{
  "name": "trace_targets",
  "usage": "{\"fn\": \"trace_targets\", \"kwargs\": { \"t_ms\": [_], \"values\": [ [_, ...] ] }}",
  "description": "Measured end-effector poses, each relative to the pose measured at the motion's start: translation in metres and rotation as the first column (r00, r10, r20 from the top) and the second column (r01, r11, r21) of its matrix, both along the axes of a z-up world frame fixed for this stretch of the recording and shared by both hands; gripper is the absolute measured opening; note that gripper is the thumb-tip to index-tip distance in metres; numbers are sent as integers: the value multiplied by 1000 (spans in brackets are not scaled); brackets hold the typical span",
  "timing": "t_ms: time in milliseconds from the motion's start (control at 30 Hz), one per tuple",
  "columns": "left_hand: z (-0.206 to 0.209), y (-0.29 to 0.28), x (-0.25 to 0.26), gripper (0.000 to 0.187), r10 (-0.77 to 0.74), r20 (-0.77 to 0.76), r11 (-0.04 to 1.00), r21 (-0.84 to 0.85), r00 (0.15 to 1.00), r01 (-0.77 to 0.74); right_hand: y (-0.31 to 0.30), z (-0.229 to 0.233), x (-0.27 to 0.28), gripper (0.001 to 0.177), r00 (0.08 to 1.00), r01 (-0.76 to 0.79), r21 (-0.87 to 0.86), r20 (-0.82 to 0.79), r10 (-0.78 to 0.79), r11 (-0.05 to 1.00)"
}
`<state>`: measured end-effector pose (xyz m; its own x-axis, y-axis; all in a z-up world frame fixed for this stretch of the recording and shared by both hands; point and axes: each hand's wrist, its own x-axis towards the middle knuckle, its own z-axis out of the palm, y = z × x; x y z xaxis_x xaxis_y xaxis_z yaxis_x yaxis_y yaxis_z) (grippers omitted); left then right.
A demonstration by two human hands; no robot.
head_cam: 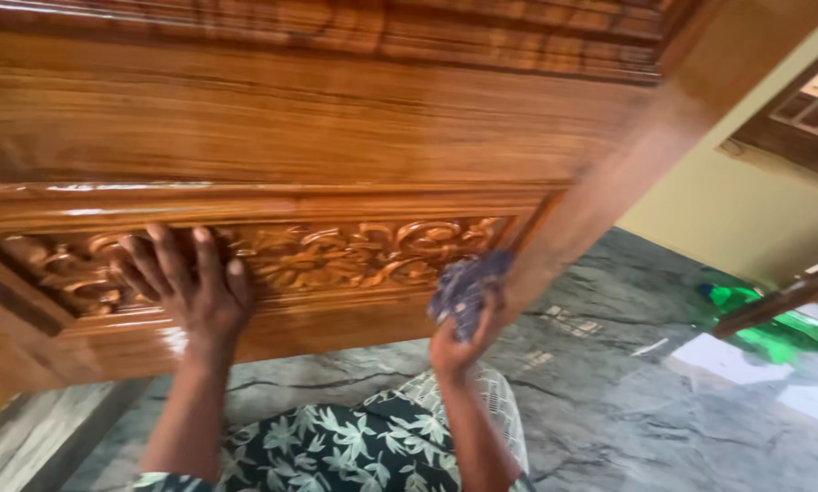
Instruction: The person wipes a wooden door with a cloth, focusing on the carved panels and flat surfaces. They move the cloth back and forth across the door, cleaning different sections methodically.
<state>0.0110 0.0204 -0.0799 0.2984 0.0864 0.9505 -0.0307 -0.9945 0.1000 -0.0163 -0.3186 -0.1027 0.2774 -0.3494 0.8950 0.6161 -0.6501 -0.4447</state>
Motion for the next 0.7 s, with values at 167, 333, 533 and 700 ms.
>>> {"fn": "trace_targets", "kwargs": {
  "t_ms": [167,333,533,700],
  "values": [
    [-74,-9,-24,64,-20,-105,989,-147,994,4,48,82,52,32,963,266,-84,77,-260,960],
    [-112,-7,-30,62,-95,-139,981,-179,986,69,140,99,42,26,959,272,-102,106,-261,957],
    [-133,-9,-21,64,-112,-94,981,-168,989,95,273,84,20,51,991,-74,-519,61,123,852],
    [-144,-4,-25,73,-181,-167,978,-135,969,160,382,86,5,46,906,-356,-748,-129,403,560]
  ]
}}
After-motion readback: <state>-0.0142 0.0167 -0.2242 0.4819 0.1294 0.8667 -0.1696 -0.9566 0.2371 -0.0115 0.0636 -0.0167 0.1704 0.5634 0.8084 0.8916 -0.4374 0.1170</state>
